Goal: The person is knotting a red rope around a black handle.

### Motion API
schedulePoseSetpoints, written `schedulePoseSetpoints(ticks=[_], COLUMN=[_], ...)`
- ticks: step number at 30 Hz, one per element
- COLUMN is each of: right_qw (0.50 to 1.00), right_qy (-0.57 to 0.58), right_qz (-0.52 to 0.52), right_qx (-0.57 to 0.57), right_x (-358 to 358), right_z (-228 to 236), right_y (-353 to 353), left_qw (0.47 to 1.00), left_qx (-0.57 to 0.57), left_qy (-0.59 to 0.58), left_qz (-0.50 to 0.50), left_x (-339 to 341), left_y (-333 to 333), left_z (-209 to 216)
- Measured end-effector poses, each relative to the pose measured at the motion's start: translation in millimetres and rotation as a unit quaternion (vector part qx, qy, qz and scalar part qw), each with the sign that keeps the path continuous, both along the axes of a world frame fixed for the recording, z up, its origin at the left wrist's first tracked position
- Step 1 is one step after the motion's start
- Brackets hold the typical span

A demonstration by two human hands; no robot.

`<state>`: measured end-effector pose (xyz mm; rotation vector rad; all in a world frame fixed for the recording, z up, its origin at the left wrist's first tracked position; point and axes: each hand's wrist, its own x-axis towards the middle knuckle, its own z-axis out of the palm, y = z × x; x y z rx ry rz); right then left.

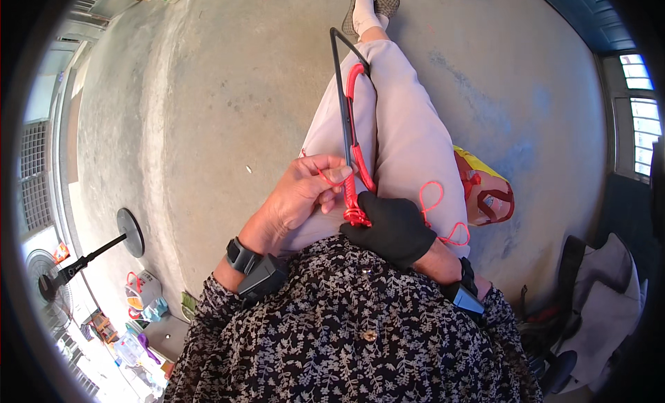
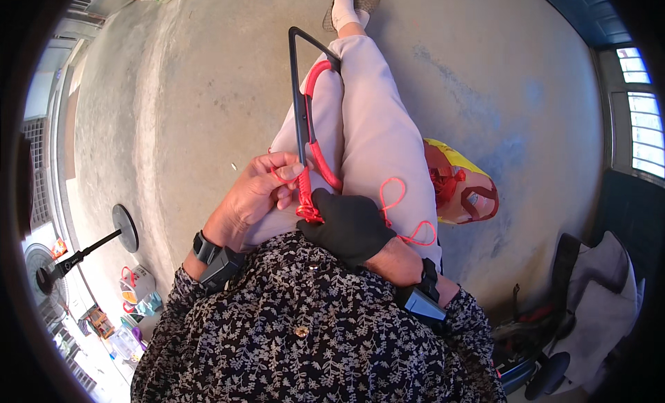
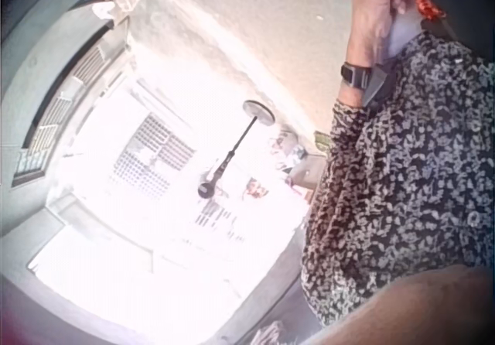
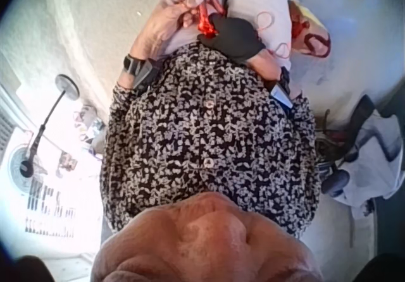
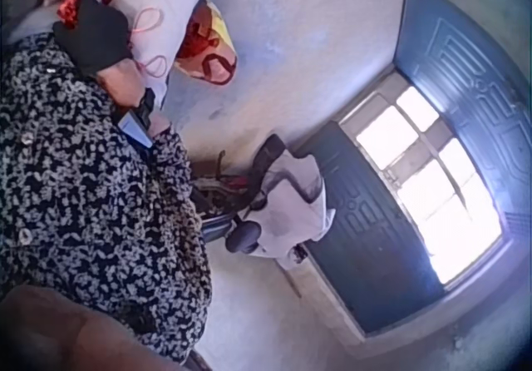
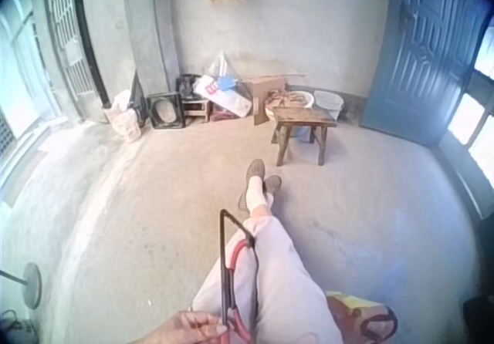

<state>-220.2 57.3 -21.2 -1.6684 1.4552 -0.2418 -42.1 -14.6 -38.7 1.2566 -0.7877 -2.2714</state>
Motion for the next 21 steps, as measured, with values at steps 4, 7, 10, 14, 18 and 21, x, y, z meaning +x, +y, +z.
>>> schedulePoseSetpoints(ticks=[4,7,10,14,18,21], right_qw=[1.000,1.000,0.999,0.930,0.861,0.896], right_qy=[0.003,0.003,-0.018,-0.184,-0.361,-0.233], right_qz=[0.008,0.009,-0.027,-0.300,-0.359,-0.339], right_qx=[-0.010,0.002,-0.004,0.104,0.006,-0.167], right_x=[0.4,-0.9,-9.6,-48.6,-83.2,-77.8], right_z=[-4.9,-0.9,-0.4,20.1,27.1,23.1], right_y=[2.4,-1.6,-5.3,-17.8,-27.8,-34.6], left_qw=[1.000,1.000,0.999,0.972,0.964,0.959], left_qx=[-0.007,-0.012,-0.018,-0.114,-0.157,-0.191], left_qy=[-0.006,-0.018,-0.034,0.017,0.201,0.204], left_qz=[0.004,0.006,-0.004,-0.204,-0.072,0.039], left_x=[0.3,1.1,11.2,51.1,52.6,38.0], left_y=[4.8,3.3,0.8,-6.1,-5.2,-16.3], left_z=[0.2,2.4,14.9,50.4,58.7,39.3])
